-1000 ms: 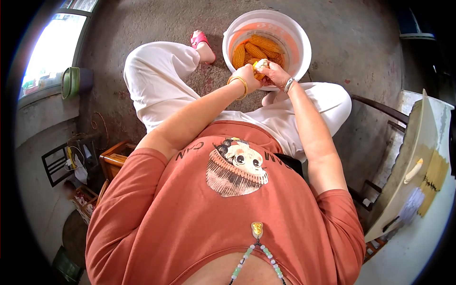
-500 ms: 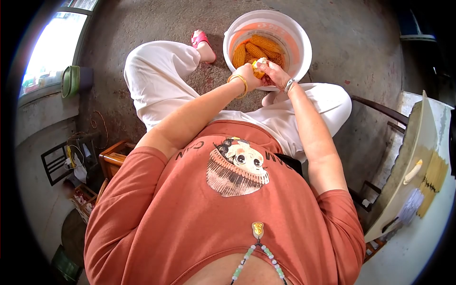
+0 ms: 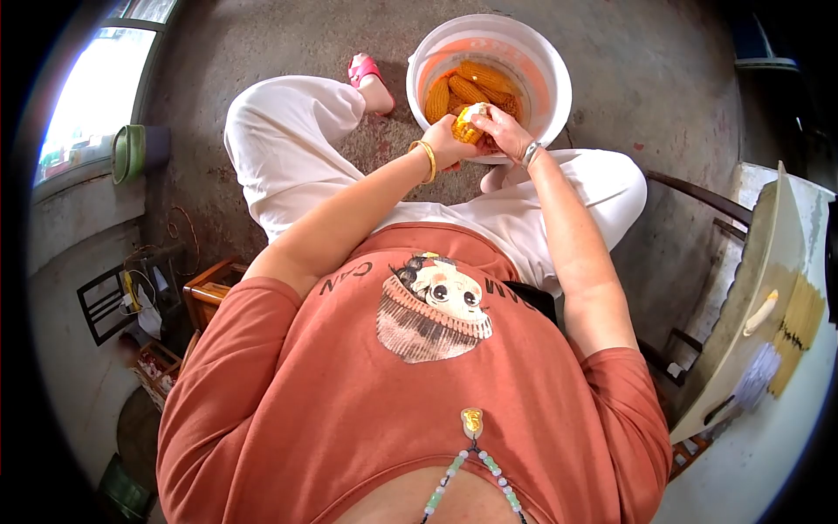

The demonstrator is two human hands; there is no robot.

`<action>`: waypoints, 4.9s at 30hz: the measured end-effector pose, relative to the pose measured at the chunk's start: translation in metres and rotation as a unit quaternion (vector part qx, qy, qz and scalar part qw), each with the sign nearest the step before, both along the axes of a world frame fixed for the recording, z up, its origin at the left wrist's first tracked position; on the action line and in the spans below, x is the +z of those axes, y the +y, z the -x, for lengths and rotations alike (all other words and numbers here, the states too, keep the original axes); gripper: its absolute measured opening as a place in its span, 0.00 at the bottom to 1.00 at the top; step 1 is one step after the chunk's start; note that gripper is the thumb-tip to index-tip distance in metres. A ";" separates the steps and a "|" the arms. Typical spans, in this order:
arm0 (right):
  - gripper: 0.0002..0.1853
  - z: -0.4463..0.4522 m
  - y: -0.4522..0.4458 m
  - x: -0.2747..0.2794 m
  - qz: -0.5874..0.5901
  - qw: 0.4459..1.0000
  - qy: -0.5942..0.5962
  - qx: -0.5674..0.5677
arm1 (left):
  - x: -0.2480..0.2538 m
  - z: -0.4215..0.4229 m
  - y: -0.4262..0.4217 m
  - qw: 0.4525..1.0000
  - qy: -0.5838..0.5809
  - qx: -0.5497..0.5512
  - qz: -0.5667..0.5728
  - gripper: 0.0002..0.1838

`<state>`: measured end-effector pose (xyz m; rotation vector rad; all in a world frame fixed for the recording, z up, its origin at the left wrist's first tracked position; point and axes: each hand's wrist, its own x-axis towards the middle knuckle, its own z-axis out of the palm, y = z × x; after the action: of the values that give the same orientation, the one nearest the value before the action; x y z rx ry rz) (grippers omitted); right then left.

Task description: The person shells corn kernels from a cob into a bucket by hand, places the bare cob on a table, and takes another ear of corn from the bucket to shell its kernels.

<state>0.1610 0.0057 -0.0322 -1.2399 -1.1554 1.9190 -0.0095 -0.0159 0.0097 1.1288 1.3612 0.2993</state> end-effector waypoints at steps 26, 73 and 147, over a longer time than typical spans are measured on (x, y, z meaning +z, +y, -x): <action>0.28 0.002 0.003 -0.008 0.005 0.998 -0.055 0.014 | -0.008 -0.017 -0.004 0.962 0.211 -0.056 -0.161 0.29; 0.25 0.005 0.003 -0.009 0.050 0.998 -0.033 -0.005 | -0.017 -0.018 0.002 0.967 0.193 -0.077 -0.145 0.36; 0.26 -0.010 0.002 0.024 0.060 0.980 0.172 0.079 | 0.000 0.022 0.010 0.916 -0.284 -0.028 0.281 0.13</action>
<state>0.1710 0.0078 -0.0082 -0.8477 -0.9919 2.2403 -0.0313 -0.0056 0.0093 0.5295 0.8097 0.1566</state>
